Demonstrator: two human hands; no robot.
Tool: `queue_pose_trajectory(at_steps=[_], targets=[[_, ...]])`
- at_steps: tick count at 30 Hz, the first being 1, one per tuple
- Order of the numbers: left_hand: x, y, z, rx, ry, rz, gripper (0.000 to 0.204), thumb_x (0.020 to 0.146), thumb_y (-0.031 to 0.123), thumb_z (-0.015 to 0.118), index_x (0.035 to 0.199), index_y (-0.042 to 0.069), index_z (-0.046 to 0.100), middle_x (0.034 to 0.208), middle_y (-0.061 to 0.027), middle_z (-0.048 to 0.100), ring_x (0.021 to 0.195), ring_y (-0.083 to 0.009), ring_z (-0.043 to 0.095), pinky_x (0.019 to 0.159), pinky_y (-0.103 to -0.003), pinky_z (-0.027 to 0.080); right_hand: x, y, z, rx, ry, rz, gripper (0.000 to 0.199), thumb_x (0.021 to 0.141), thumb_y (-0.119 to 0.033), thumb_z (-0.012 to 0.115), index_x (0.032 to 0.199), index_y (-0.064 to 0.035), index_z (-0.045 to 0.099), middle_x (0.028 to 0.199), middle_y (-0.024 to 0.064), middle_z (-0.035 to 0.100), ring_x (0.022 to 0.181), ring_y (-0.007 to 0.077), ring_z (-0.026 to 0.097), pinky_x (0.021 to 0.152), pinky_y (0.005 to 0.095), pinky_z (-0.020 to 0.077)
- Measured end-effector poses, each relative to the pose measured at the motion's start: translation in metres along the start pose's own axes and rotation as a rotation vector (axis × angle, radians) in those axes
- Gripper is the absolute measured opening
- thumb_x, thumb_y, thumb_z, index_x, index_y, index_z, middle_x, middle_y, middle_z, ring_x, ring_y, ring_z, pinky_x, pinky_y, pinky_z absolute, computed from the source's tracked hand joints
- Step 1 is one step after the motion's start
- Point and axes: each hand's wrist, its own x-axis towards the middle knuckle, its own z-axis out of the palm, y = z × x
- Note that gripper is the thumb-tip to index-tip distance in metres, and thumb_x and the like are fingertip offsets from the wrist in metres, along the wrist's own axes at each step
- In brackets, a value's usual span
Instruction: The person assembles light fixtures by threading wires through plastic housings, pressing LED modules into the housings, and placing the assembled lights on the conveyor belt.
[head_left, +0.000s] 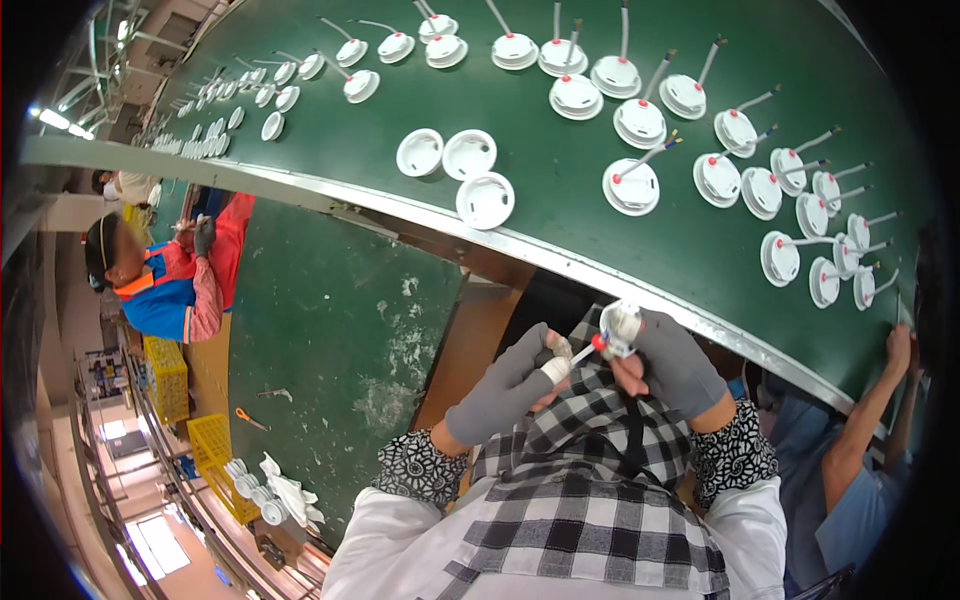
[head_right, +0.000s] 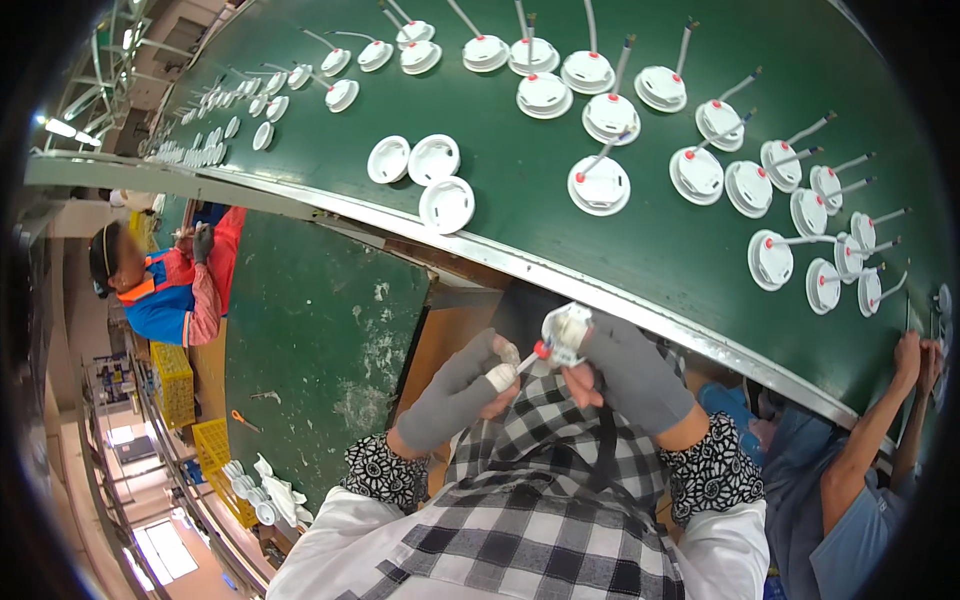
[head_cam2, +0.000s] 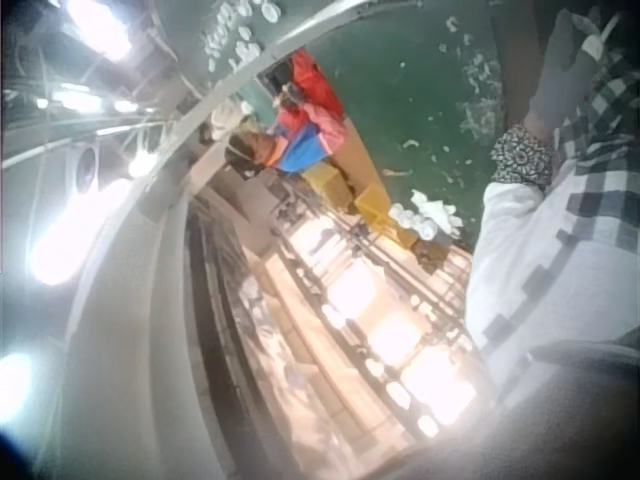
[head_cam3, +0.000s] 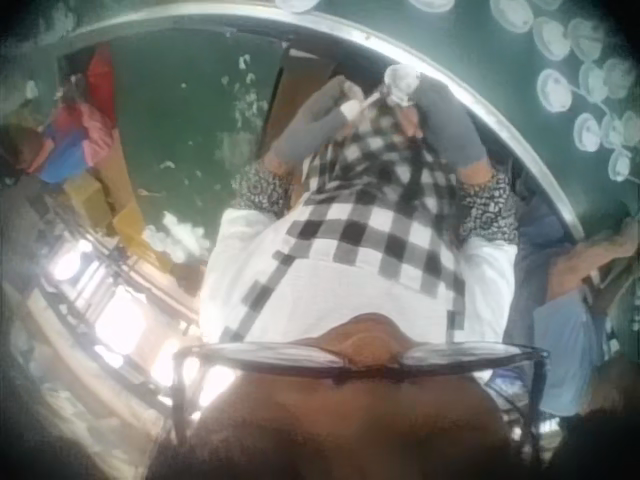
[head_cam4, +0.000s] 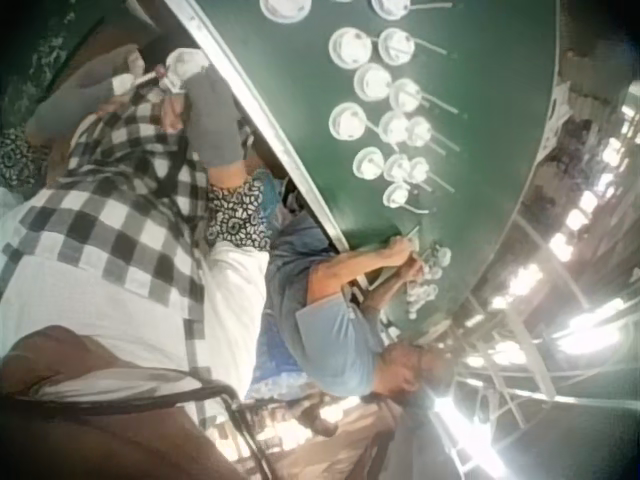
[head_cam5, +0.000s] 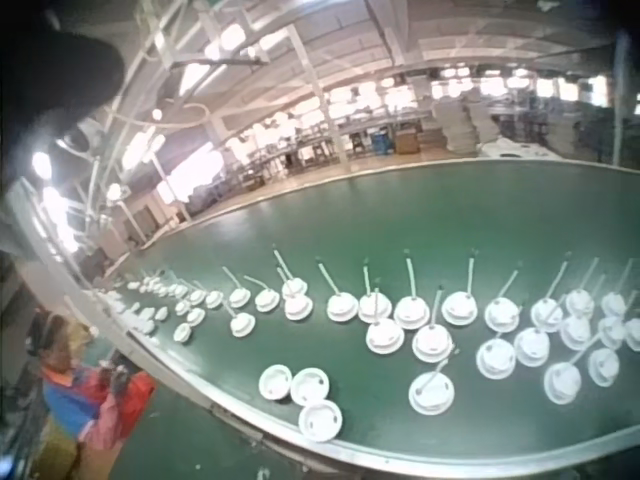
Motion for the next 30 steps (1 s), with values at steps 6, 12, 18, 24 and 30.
queue_pose_trajectory(at_steps=[6,12,18,24,30], targets=[[-0.002,0.008,0.015,0.893,0.226,0.285,0.024,0.088,0.013,0.064,0.109,0.005,0.053,0.079,-0.0056,0.057,0.062,-0.0118,0.056,0.052,-0.025,0.043,-0.015,0.008,-0.017,0.326,0.166,-0.07,0.045,0.097,-0.028,0.047,0.057,-0.0071,0.045,0.047,0.0043,0.042,0.037,0.0133,0.038,0.04,0.0257,0.0314],[0.009,-0.006,0.006,1.165,0.424,0.615,0.018,0.084,0.009,0.066,0.1,0.003,0.059,0.078,-0.0099,0.057,0.064,-0.0209,0.059,0.054,-0.031,0.047,-0.016,0.02,-0.021,0.552,0.274,-0.049,0.037,0.098,-0.029,0.047,0.067,-0.0084,0.047,0.048,-0.0003,0.038,0.037,0.0117,0.036,0.035,0.0255,0.0285],[0.015,0.003,-0.001,1.388,0.464,0.74,0.02,0.083,0.005,0.066,0.101,0.002,0.058,0.075,-0.0088,0.055,0.063,-0.0231,0.057,0.054,-0.034,0.047,-0.016,0.017,-0.023,0.559,0.282,-0.063,0.035,0.098,-0.03,0.048,0.071,-0.0082,0.048,0.049,-0.0011,0.038,0.037,0.0113,0.035,0.035,0.0247,0.0281],[-0.006,0.028,-0.022,1.703,0.099,0.87,0.018,0.083,0.014,0.064,0.098,0.007,0.056,0.067,-0.0045,0.049,0.06,-0.0168,0.056,0.049,-0.027,0.045,-0.026,-0.01,-0.045,0.046,0.14,-0.046,0.03,0.094,-0.024,0.055,0.075,-0.0011,0.058,0.05,0.0001,0.044,0.041,0.0085,0.041,0.04,0.0248,0.0306],[-0.007,0.062,-0.052,1.587,0.007,0.728,0.018,0.083,0.008,0.06,0.101,0.008,0.058,0.073,-0.0055,0.053,0.065,-0.0249,0.057,0.058,-0.034,0.05,-0.041,-0.014,-0.109,0.018,0.422,-0.42,0.033,0.091,-0.034,0.055,0.084,-0.002,0.058,0.053,0.0003,0.048,0.04,0.009,0.043,0.041,0.0227,0.0354]])
